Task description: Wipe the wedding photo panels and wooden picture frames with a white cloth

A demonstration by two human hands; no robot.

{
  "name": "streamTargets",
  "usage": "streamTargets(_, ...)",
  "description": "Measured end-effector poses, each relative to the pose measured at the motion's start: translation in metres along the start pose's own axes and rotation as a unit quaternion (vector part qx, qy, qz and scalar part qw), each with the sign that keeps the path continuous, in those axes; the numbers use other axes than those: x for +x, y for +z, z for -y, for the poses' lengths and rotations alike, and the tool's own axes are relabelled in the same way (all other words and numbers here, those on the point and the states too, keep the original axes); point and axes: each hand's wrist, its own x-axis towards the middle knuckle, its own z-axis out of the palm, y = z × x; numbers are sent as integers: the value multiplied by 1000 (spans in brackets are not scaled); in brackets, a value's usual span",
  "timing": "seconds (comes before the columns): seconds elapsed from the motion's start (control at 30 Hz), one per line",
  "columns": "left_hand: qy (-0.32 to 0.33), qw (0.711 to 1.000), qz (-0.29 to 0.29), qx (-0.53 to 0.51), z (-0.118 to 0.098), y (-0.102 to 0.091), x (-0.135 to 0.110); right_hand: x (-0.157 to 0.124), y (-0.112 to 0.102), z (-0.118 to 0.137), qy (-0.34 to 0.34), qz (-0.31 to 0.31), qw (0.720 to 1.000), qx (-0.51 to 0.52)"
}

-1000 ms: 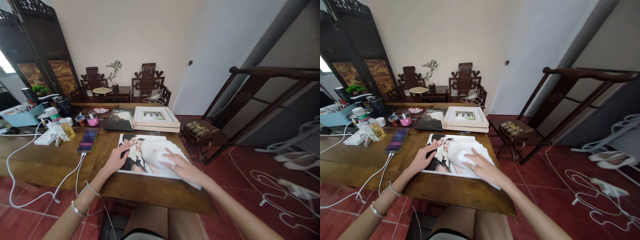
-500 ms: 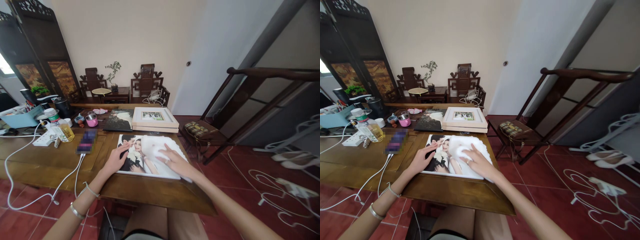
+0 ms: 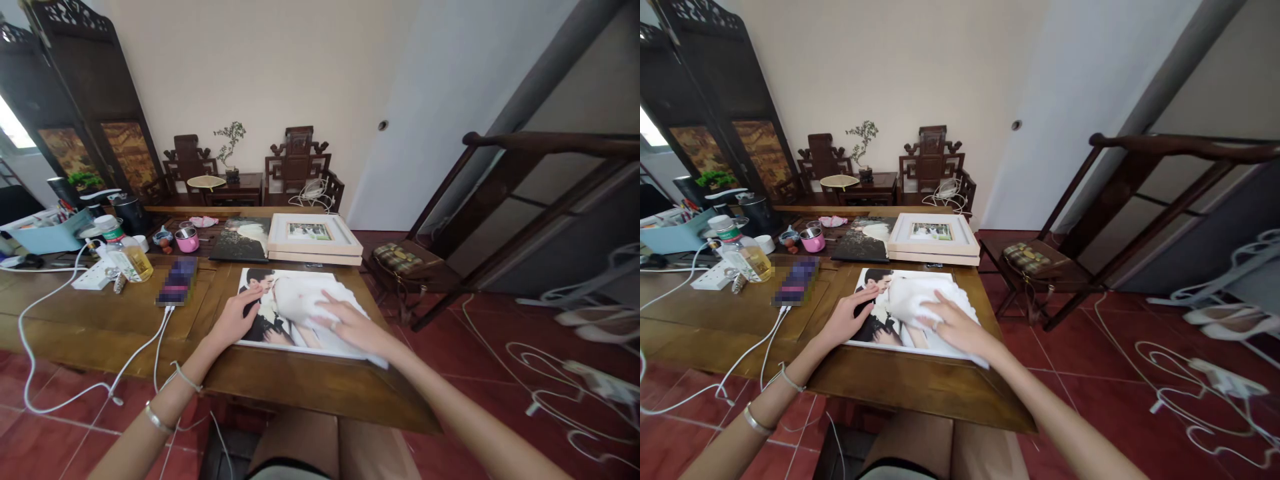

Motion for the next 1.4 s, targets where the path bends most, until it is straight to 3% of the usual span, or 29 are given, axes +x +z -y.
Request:
streamTargets(0.13,-3,1000,3,-4,0,-1,0,52,-8,-16,-3,-32,999,8)
streamTargets(0.23,-7,1000,4,-4,-1,-2,0,61,-7,-14,11,-63,998,-3)
streamTargets(0.33,-5,1000,0,-2,0,-1,0,42,2,-2,12,-45,999,-24)
streamTargets(0.43,-4,1000,-7,0,1,0,-1,4,11,15,-12,-11,999,-31)
streamTargets(0.57,-9,1000,-7,-2,0,1,0,-45,13,46,-59,78,995,-19)
streamTargets(0.7,-14,1000,-4,-2,-2,0,1,-57,10,62,-70,134,988,15)
streamTargets(0.8,-9,1000,-6,1,-1,0,0,-32,9,49,-18,91,995,38)
streamTargets(0.9,-4,1000,-10,2,0,0,0,9,6,28,13,39,998,39)
streamTargets(1.03,-2,1000,-6,-1,0,0,1,60,-1,12,-32,-13,999,33)
streamTargets(1.13,-7,1000,-1,2,-1,-1,0,76,1,10,-55,-44,997,26)
streamTargets(1.27,-8,1000,-3,-1,-2,-2,0,59,14,16,-22,-44,999,10)
streamTargets(1.4,-6,1000,-6,-3,-1,-1,0,10,27,31,-6,-18,1000,-2)
